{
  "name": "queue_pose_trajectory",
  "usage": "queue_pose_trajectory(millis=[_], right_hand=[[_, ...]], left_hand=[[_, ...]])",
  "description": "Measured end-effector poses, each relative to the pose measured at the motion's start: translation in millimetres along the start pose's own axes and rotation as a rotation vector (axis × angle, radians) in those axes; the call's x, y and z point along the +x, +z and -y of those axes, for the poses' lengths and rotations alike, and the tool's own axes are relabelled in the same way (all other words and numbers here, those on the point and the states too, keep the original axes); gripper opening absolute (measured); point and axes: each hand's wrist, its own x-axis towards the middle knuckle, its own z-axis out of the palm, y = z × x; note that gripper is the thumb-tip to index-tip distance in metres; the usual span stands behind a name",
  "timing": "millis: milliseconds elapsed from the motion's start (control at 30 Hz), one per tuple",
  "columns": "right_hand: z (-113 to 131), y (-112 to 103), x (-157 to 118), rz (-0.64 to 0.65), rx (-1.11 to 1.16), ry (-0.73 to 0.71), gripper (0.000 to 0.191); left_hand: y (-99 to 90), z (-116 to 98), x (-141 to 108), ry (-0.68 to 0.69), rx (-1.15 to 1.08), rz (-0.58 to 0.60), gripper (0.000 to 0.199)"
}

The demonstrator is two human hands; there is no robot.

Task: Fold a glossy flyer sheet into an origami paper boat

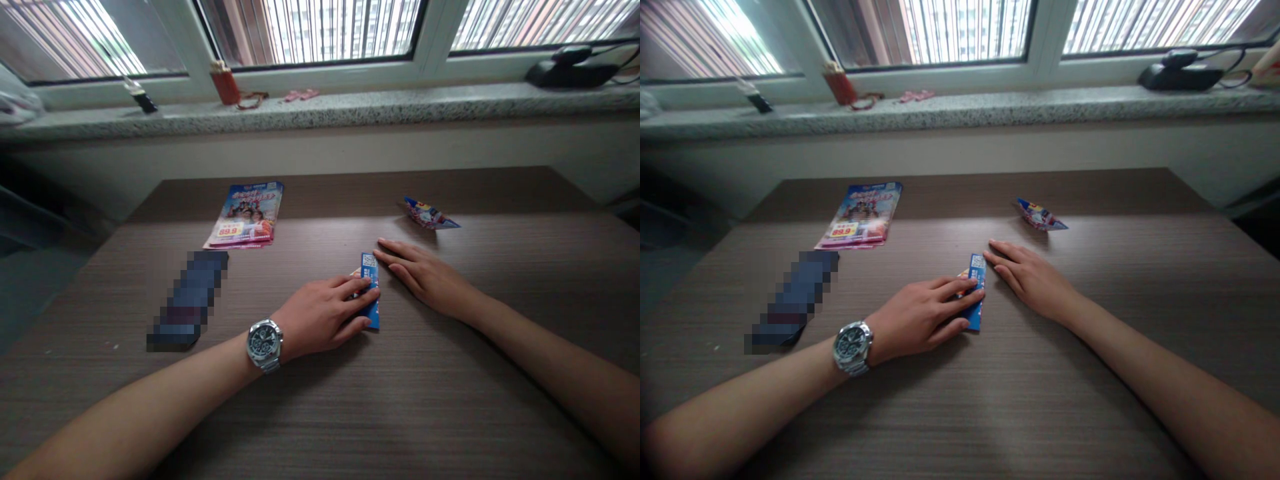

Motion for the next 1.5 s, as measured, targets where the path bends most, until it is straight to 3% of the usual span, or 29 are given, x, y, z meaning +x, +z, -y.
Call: queue_pose_trajectory(millis=[333,633,1100,1500], right_hand=[[-2.5,-2.6,-1.9,-0.026,0.040,-0.009,0.048],[-0.4,-6.6,-6.5,0.001,0.035,-0.186,0.046],[2.4,-7.9,-5.3,0.095,-0.048,-0.228,0.049],[3.6,-7.1,-6.1,0.096,0.022,-0.245,0.052]], left_hand=[[4.0,2.1,0.4,-0.013,0.005,-0.008,0.052],[10.3,6.8,-0.3,-0.077,0.024,-0.023,0.056],[5.8,14.0,3.4,-0.036,-0.030,-0.064,0.049],[4.2,17.1,3.5,-0.033,-0.055,-0.069,0.045]])
